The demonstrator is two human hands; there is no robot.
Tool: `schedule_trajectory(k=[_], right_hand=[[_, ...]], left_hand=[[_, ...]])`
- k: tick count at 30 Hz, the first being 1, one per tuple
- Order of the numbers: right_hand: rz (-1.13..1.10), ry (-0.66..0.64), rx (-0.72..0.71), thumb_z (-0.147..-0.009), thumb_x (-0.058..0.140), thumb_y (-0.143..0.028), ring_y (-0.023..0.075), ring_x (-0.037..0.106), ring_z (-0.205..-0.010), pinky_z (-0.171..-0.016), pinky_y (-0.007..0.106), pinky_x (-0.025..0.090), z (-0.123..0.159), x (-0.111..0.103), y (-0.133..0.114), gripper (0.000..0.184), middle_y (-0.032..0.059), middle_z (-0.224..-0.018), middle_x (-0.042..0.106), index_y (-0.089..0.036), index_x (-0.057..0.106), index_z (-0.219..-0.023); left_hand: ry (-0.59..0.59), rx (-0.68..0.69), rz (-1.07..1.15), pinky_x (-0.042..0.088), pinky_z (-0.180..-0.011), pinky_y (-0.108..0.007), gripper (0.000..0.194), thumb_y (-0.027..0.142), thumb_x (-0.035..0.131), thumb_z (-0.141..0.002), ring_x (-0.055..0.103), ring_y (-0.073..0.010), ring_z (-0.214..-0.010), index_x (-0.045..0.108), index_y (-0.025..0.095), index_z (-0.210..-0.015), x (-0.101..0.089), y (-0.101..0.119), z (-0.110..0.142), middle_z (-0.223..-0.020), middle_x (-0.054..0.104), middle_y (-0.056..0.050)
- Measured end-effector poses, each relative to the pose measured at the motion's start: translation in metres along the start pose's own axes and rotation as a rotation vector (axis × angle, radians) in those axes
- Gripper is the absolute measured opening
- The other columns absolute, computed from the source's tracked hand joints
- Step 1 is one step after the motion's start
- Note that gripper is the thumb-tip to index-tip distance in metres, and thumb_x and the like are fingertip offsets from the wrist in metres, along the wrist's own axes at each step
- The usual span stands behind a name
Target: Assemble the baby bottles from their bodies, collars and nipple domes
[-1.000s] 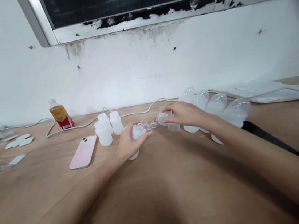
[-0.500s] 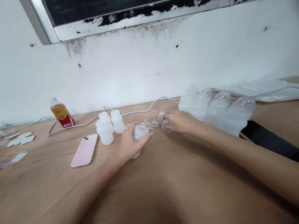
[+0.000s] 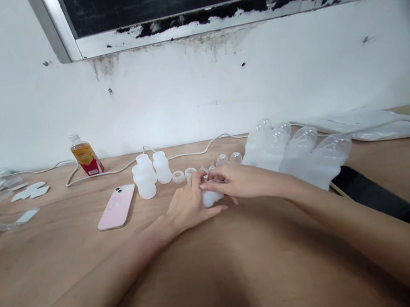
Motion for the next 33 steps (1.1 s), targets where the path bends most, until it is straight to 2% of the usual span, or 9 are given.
schedule_trajectory(k=[4,13,18,21,23,24,26,29,33], right_hand=[[-0.053,-0.131,0.0,-0.078,0.038,-0.052,0.0136,0.058,-0.051,-0.036,0.02,0.037,0.001,0.008,0.006,0.041,0.0039,-0.065,0.062,-0.017,0.053,-0.092],[-0.039,-0.034,-0.055,-0.08,0.041,-0.043,0.0136,0.058,-0.059,-0.05,0.026,0.044,-0.006,0.013,0.008,0.034,0.0046,-0.082,0.06,-0.018,0.047,-0.103],[0.14,0.207,-0.318,-0.072,0.053,-0.02,0.0199,0.05,-0.095,-0.077,0.034,0.04,0.004,0.002,-0.019,0.02,0.0062,-0.104,0.052,-0.019,0.052,-0.091],[-0.054,0.046,-0.392,-0.072,0.053,-0.02,0.0167,0.054,-0.088,-0.077,0.033,0.041,0.011,-0.002,-0.034,0.01,0.0035,-0.093,0.056,-0.019,0.052,-0.083],[-0.251,-0.034,-0.383,-0.072,0.055,-0.026,0.0142,0.057,-0.078,-0.073,0.031,0.044,0.012,-0.007,-0.036,0.016,0.0008,-0.08,0.058,-0.018,0.05,-0.086],[-0.323,0.001,-0.37,-0.073,0.055,-0.028,0.0135,0.058,-0.076,-0.072,0.03,0.044,0.011,-0.012,-0.034,0.019,0.0005,-0.078,0.059,-0.018,0.05,-0.088],[-0.363,0.186,-0.339,-0.074,0.053,-0.033,0.0137,0.057,-0.079,-0.072,0.028,0.044,0.007,-0.022,-0.024,0.02,0.0022,-0.082,0.059,-0.017,0.051,-0.086],[-0.179,0.395,-0.209,-0.076,0.048,-0.041,0.0152,0.055,-0.079,-0.067,0.027,0.044,0.0,-0.024,-0.006,0.025,0.0037,-0.082,0.059,-0.017,0.054,-0.08],[-0.064,0.174,-0.003,-0.08,0.039,-0.045,0.0123,0.054,-0.053,-0.048,0.024,0.041,-0.007,-0.003,0.01,0.03,0.0003,-0.06,0.056,-0.017,0.05,-0.078]], left_hand=[[-0.066,0.007,-0.062,0.046,-0.067,-0.038,0.068,0.047,0.058,-0.065,0.054,-0.0278,-0.093,0.024,0.018,-0.117,0.002,0.002,-0.001,-0.109,0.051,-0.012],[-0.056,-0.043,-0.119,0.046,-0.065,-0.039,0.072,0.045,0.062,-0.06,0.055,-0.0286,-0.089,0.027,0.018,-0.116,-0.003,-0.005,-0.005,-0.107,0.05,-0.012],[-0.073,-0.018,0.09,0.044,-0.069,-0.034,0.067,0.041,0.063,-0.059,0.055,-0.0239,-0.089,0.029,0.019,-0.113,-0.01,-0.013,-0.01,-0.098,0.053,-0.008],[-0.089,-0.018,0.178,0.044,-0.069,-0.033,0.067,0.041,0.065,-0.058,0.055,-0.0217,-0.086,0.03,0.019,-0.11,-0.013,-0.018,-0.011,-0.098,0.051,-0.007],[-0.083,-0.014,0.165,0.044,-0.069,-0.033,0.068,0.043,0.065,-0.056,0.055,-0.0219,-0.085,0.031,0.018,-0.109,-0.014,-0.019,-0.011,-0.099,0.051,-0.007],[-0.071,-0.015,0.144,0.043,-0.068,-0.033,0.067,0.044,0.065,-0.056,0.055,-0.0221,-0.085,0.031,0.018,-0.108,-0.015,-0.018,-0.01,-0.099,0.051,-0.007],[-0.048,-0.025,0.094,0.043,-0.067,-0.034,0.066,0.045,0.064,-0.058,0.054,-0.0223,-0.082,0.032,0.018,-0.109,-0.015,-0.017,-0.01,-0.097,0.051,-0.007],[-0.029,-0.029,0.066,0.043,-0.068,-0.035,0.068,0.046,0.064,-0.058,0.054,-0.0224,-0.081,0.03,0.018,-0.111,-0.013,-0.016,-0.01,-0.097,0.05,-0.008],[-0.035,0.0,0.083,0.042,-0.07,-0.034,0.069,0.046,0.064,-0.058,0.054,-0.023,-0.087,0.029,0.018,-0.111,-0.012,-0.015,-0.011,-0.099,0.051,-0.008]])
Point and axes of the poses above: each hand's wrist, its own z-axis away from the middle knuckle, its own x-axis out of the palm, y = z × x, the point moved 5 cm from there along -z, towards the middle knuckle
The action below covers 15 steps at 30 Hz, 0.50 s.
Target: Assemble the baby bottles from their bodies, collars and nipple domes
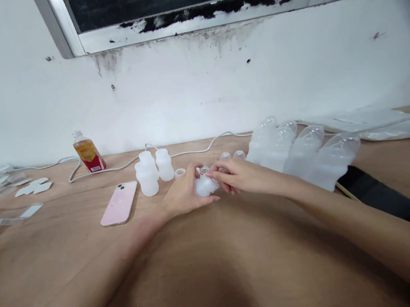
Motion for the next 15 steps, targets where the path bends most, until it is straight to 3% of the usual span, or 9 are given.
schedule_trajectory(k=[3,9,15], right_hand=[[-0.076,-0.12,-0.057,-0.083,0.034,-0.04,0.013,0.056,-0.058,-0.044,0.022,0.04,0.002,0.003,-0.002,0.026,0.0014,-0.067,0.058,-0.017,0.046,-0.087],[0.232,0.02,-0.426,-0.078,0.046,-0.023,0.015,0.055,-0.077,-0.066,0.027,0.041,0.009,-0.017,-0.023,0.014,0.0039,-0.087,0.059,-0.018,0.053,-0.09],[0.309,0.056,-0.519,-0.079,0.045,-0.02,0.0138,0.055,-0.074,-0.066,0.026,0.041,0.016,-0.023,-0.033,0.018,0.0019,-0.087,0.061,-0.021,0.056,-0.093]], left_hand=[[-0.019,-0.01,0.006,0.042,-0.07,-0.034,0.068,0.046,0.063,-0.059,0.054,-0.0219,-0.085,0.03,0.019,-0.111,-0.002,0.0,0.0,-0.101,0.05,-0.008],[-0.064,0.0,0.067,0.042,-0.071,-0.034,0.067,0.05,0.063,-0.058,0.053,-0.0211,-0.086,0.034,0.018,-0.109,-0.005,-0.003,-0.001,-0.1,0.05,-0.008],[-0.164,0.02,0.28,0.042,-0.072,-0.032,0.051,0.04,0.064,-0.061,0.055,-0.0194,-0.085,0.044,0.021,-0.104,-0.017,0.005,-0.004,-0.092,0.057,-0.004]])
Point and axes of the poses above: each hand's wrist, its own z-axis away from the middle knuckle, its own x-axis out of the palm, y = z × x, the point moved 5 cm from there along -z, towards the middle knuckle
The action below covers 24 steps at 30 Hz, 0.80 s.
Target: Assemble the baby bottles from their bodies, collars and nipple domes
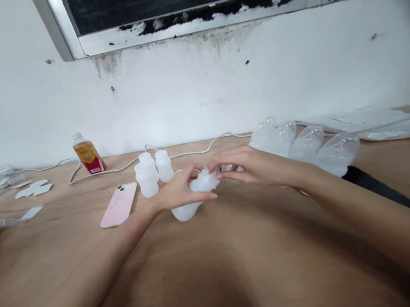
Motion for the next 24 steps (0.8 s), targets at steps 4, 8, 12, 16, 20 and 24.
schedule_trajectory(k=[4,8,12,16,20,24], right_hand=[[-0.015,0.078,-0.077,-0.081,0.044,-0.023,0.0127,0.054,-0.074,-0.066,0.026,0.042,0.001,0.0,0.0,0.02,0.0021,-0.092,0.061,-0.021,0.055,-0.098],[0.013,0.174,-0.051,-0.082,0.043,-0.028,0.0145,0.054,-0.079,-0.065,0.026,0.043,0.003,-0.007,0.005,0.022,0.0044,-0.096,0.059,-0.02,0.054,-0.098],[0.087,0.066,0.07,-0.079,0.045,-0.028,0.0142,0.054,-0.07,-0.06,0.026,0.042,0.003,-0.002,0.012,0.025,0.005,-0.089,0.06,-0.019,0.054,-0.1],[0.038,-0.191,0.067,-0.077,0.044,-0.023,0.0125,0.052,-0.062,-0.057,0.024,0.04,0.002,0.044,0.014,0.018,0.0028,-0.078,0.06,-0.018,0.053,-0.092],[0.021,-0.059,0.116,-0.08,0.039,-0.025,0.0146,0.053,-0.071,-0.063,0.026,0.04,0.003,0.088,0.016,0.019,0.0066,-0.089,0.057,-0.016,0.048,-0.094],[0.019,0.045,0.178,-0.081,0.038,-0.028,0.0137,0.051,-0.068,-0.062,0.025,0.038,0.007,0.103,0.017,0.019,0.0063,-0.088,0.056,-0.017,0.046,-0.095]], left_hand=[[-0.195,-0.06,0.002,0.042,-0.065,-0.027,0.039,0.037,0.062,-0.063,0.056,-0.0174,-0.077,0.052,0.022,-0.098,-0.015,0.012,0.004,-0.084,0.059,-0.002],[-0.336,-0.122,-0.109,0.041,-0.063,-0.024,0.043,0.034,0.061,-0.063,0.056,-0.0169,-0.078,0.05,0.024,-0.103,-0.03,0.012,0.01,-0.088,0.059,-0.002],[-0.159,-0.098,-0.373,0.039,-0.064,-0.024,0.038,0.04,0.059,-0.064,0.054,-0.0174,-0.081,0.052,0.022,-0.097,-0.051,0.008,0.008,-0.09,0.059,-0.001],[0.018,-0.049,-0.663,0.037,-0.068,-0.026,0.042,0.046,0.06,-0.062,0.052,-0.0202,-0.085,0.052,0.021,-0.095,-0.061,0.003,0.005,-0.094,0.058,-0.002],[0.016,-0.061,-0.874,0.034,-0.079,-0.032,0.048,0.049,0.057,-0.065,0.049,-0.0242,-0.092,0.048,0.02,-0.103,-0.062,-0.011,0.004,-0.097,0.058,-0.004],[-0.02,-0.061,-0.982,0.03,-0.085,-0.035,0.045,0.045,0.054,-0.069,0.05,-0.0221,-0.093,0.045,0.019,-0.104,-0.066,-0.02,0.005,-0.101,0.056,-0.006]])
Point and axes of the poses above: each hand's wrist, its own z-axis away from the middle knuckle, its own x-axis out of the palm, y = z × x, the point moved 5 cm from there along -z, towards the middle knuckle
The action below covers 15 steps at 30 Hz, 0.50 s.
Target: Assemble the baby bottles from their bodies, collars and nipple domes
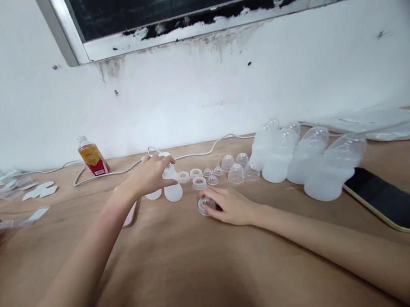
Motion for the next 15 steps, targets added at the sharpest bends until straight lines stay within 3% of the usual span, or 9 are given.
schedule_trajectory(k=[4,10,15], right_hand=[[-0.044,-0.003,0.04,-0.082,0.039,-0.032,0.0124,0.049,-0.064,-0.06,0.024,0.036,-0.001,-0.003,0.002,0.019,0.0045,-0.083,0.056,-0.018,0.046,-0.093],[-0.085,-0.096,0.194,-0.075,0.043,-0.054,0.0098,0.04,-0.048,-0.046,0.021,0.028,-0.007,-0.003,0.013,0.036,-0.0024,-0.059,0.049,-0.019,0.045,-0.082],[-0.027,-0.105,0.151,-0.081,0.038,-0.043,0.0115,0.045,-0.054,-0.051,0.022,0.03,-0.01,-0.005,0.011,0.027,0.0012,-0.064,0.053,-0.017,0.047,-0.083]], left_hand=[[-0.009,0.0,-0.053,0.031,-0.085,-0.034,0.042,0.037,0.053,-0.07,0.049,-0.0215,-0.095,0.043,0.019,-0.106,-0.002,-0.004,0.002,-0.107,0.051,-0.007],[0.024,-0.008,-0.126,0.032,-0.083,-0.036,0.038,0.024,0.051,-0.069,0.046,-0.0235,-0.098,0.044,0.018,-0.106,-0.006,-0.004,0.004,-0.107,0.048,-0.008],[0.063,0.047,-0.079,0.034,-0.084,-0.037,0.036,0.025,0.053,-0.069,0.045,-0.0252,-0.1,0.046,0.016,-0.104,-0.017,0.03,0.004,-0.109,0.047,-0.009]])
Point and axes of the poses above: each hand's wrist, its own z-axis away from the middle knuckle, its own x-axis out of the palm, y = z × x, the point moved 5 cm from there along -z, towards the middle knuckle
